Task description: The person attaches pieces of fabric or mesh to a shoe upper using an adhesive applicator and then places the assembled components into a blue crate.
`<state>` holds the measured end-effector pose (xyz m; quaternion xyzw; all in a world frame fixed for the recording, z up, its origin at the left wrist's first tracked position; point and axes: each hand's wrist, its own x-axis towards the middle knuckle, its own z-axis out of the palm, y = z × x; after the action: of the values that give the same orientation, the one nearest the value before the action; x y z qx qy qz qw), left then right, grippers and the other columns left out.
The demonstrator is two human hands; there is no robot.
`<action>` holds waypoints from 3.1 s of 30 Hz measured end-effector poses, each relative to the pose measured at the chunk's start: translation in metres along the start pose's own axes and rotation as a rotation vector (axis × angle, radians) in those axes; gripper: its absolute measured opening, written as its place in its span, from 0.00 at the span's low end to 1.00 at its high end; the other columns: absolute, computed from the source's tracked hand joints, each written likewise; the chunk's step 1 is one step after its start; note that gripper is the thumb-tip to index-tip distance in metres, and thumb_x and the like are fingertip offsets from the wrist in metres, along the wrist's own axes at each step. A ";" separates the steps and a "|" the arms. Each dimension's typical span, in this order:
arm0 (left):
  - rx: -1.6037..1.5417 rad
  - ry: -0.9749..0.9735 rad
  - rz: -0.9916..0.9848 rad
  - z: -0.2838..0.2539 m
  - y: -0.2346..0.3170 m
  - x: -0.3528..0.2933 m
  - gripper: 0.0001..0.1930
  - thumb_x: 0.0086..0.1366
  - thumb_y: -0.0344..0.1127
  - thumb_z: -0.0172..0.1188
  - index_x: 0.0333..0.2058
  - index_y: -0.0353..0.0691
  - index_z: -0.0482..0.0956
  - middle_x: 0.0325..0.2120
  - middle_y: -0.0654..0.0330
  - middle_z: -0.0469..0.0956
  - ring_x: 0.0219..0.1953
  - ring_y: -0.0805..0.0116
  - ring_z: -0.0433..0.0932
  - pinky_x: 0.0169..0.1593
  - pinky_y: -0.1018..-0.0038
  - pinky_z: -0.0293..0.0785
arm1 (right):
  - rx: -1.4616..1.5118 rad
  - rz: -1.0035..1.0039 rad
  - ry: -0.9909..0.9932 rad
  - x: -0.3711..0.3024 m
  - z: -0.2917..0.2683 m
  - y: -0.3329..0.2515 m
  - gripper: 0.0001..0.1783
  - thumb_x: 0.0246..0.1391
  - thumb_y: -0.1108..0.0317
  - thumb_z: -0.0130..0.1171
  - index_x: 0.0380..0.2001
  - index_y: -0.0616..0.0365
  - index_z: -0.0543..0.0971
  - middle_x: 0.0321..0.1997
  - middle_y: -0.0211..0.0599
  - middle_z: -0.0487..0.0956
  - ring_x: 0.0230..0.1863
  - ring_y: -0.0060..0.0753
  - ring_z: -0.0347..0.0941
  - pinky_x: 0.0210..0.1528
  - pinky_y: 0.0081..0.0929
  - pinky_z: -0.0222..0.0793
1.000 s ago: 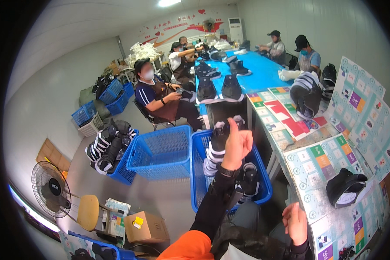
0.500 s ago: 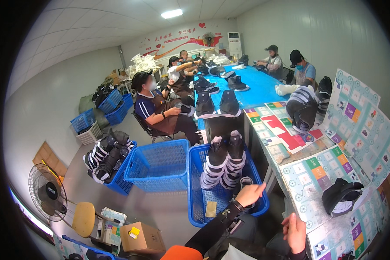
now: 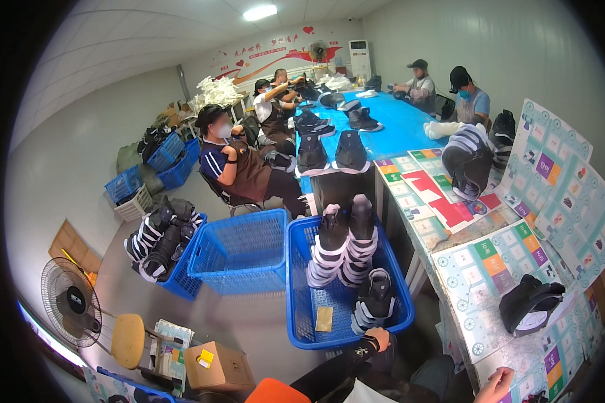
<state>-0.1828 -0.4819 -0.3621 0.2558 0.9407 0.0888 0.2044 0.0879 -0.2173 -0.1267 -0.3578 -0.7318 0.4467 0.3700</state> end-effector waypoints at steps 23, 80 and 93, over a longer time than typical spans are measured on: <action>-0.003 -0.022 -0.033 -0.004 0.000 -0.002 0.19 0.65 0.51 0.66 0.42 0.40 0.88 0.44 0.47 0.85 0.48 0.47 0.85 0.51 0.56 0.81 | -0.289 -0.442 0.157 -0.012 0.006 -0.007 0.06 0.67 0.75 0.54 0.33 0.64 0.75 0.33 0.47 0.73 0.33 0.47 0.69 0.37 0.38 0.68; -0.027 0.001 -0.006 -0.008 0.002 -0.005 0.20 0.65 0.51 0.65 0.39 0.36 0.87 0.40 0.43 0.86 0.46 0.44 0.85 0.51 0.55 0.81 | -0.364 -0.530 0.127 -0.004 0.010 0.031 0.08 0.64 0.72 0.59 0.32 0.65 0.78 0.32 0.53 0.75 0.36 0.58 0.72 0.43 0.47 0.70; -0.028 0.008 -0.009 -0.001 -0.003 -0.004 0.21 0.66 0.51 0.64 0.39 0.35 0.87 0.40 0.43 0.86 0.46 0.44 0.85 0.51 0.55 0.82 | -0.338 -0.493 0.103 -0.003 0.011 0.030 0.07 0.65 0.71 0.59 0.33 0.65 0.78 0.32 0.51 0.74 0.34 0.56 0.71 0.41 0.45 0.70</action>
<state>-0.1811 -0.4862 -0.3605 0.2484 0.9413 0.1019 0.2048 0.0854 -0.2138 -0.1588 -0.2481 -0.8408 0.1964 0.4392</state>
